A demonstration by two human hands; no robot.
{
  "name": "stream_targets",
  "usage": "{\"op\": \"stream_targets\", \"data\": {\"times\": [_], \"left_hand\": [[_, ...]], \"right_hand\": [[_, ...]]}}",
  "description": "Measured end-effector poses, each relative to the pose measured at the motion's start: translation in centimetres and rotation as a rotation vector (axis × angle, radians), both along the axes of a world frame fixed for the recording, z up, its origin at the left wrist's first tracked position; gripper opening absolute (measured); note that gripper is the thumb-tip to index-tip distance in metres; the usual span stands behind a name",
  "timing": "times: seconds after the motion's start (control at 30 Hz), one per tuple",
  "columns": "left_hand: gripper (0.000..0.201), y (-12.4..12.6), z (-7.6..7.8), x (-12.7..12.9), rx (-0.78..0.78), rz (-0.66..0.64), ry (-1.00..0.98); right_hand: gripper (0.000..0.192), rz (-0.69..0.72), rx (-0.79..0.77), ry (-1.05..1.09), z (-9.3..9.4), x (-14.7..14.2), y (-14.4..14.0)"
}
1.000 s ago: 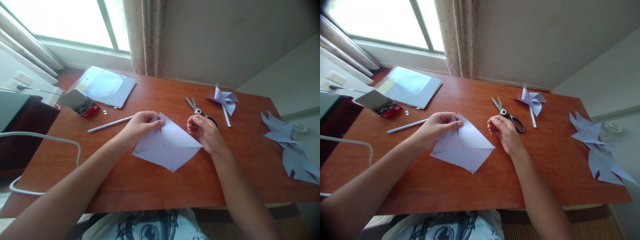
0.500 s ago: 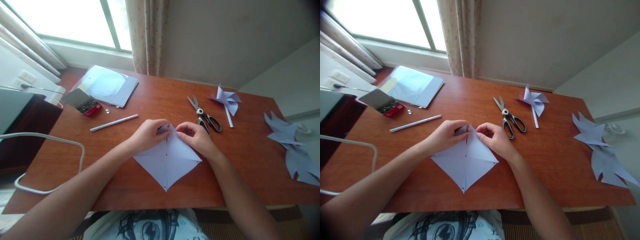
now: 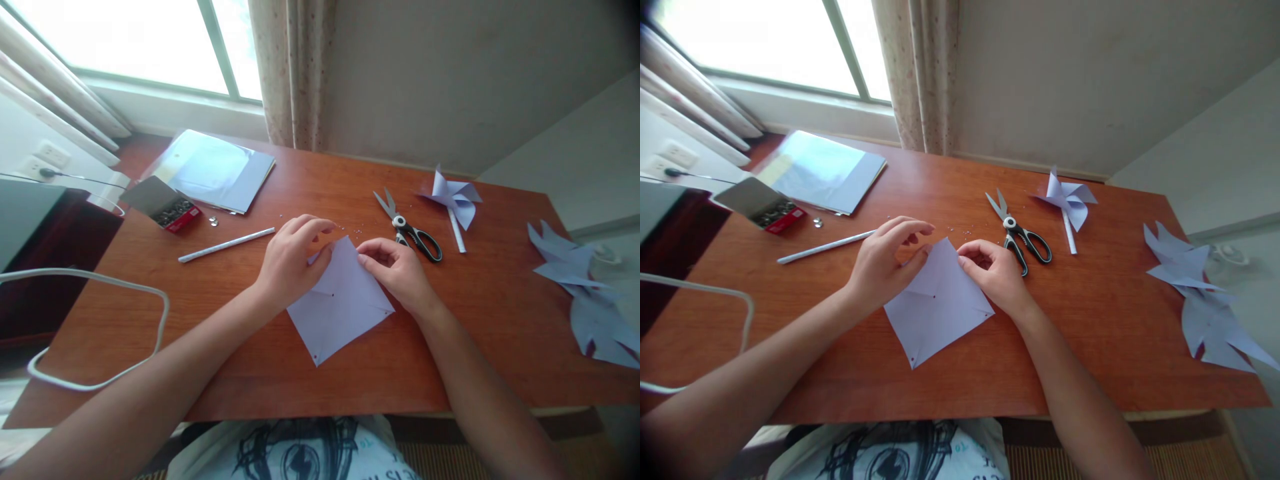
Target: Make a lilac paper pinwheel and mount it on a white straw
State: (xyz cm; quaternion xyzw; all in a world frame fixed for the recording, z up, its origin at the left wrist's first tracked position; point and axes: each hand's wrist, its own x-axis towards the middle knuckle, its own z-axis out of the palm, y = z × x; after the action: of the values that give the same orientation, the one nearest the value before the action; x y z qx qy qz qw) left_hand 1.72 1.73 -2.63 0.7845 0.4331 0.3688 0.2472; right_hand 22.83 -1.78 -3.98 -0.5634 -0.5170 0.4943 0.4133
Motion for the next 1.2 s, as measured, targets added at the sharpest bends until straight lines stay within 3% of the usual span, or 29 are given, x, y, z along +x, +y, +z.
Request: {"op": "stream_targets", "data": {"times": [0.17, 0.5, 0.63, 1.0, 1.2], "left_hand": [[0.009, -0.8, 0.3, 0.5, -0.084, -0.05, -0.156], [0.013, -1.3, -0.3, 1.1, -0.316, -0.103, -0.23], [0.016, -1.4, -0.2, 1.3, -0.42, -0.09, -0.293], [0.013, -1.8, -0.3, 1.5, -0.295, -0.157, -0.057], [0.017, -1.7, -0.2, 1.4, -0.426, -0.154, -0.149]], "right_hand": [[0.008, -0.033, 0.075, 0.01, 0.0, -0.1, 0.0], [0.003, 0.008, 0.135, 0.036, 0.8, -0.8, -0.6], [0.001, 0.06, 0.162, -0.053, 0.9, -0.9, -0.8], [0.008, 0.094, 0.552, -0.4, 2.2, -0.8, -1.0], [0.011, 0.073, 0.717, -0.528, 1.8, -0.9, -1.2]]}}
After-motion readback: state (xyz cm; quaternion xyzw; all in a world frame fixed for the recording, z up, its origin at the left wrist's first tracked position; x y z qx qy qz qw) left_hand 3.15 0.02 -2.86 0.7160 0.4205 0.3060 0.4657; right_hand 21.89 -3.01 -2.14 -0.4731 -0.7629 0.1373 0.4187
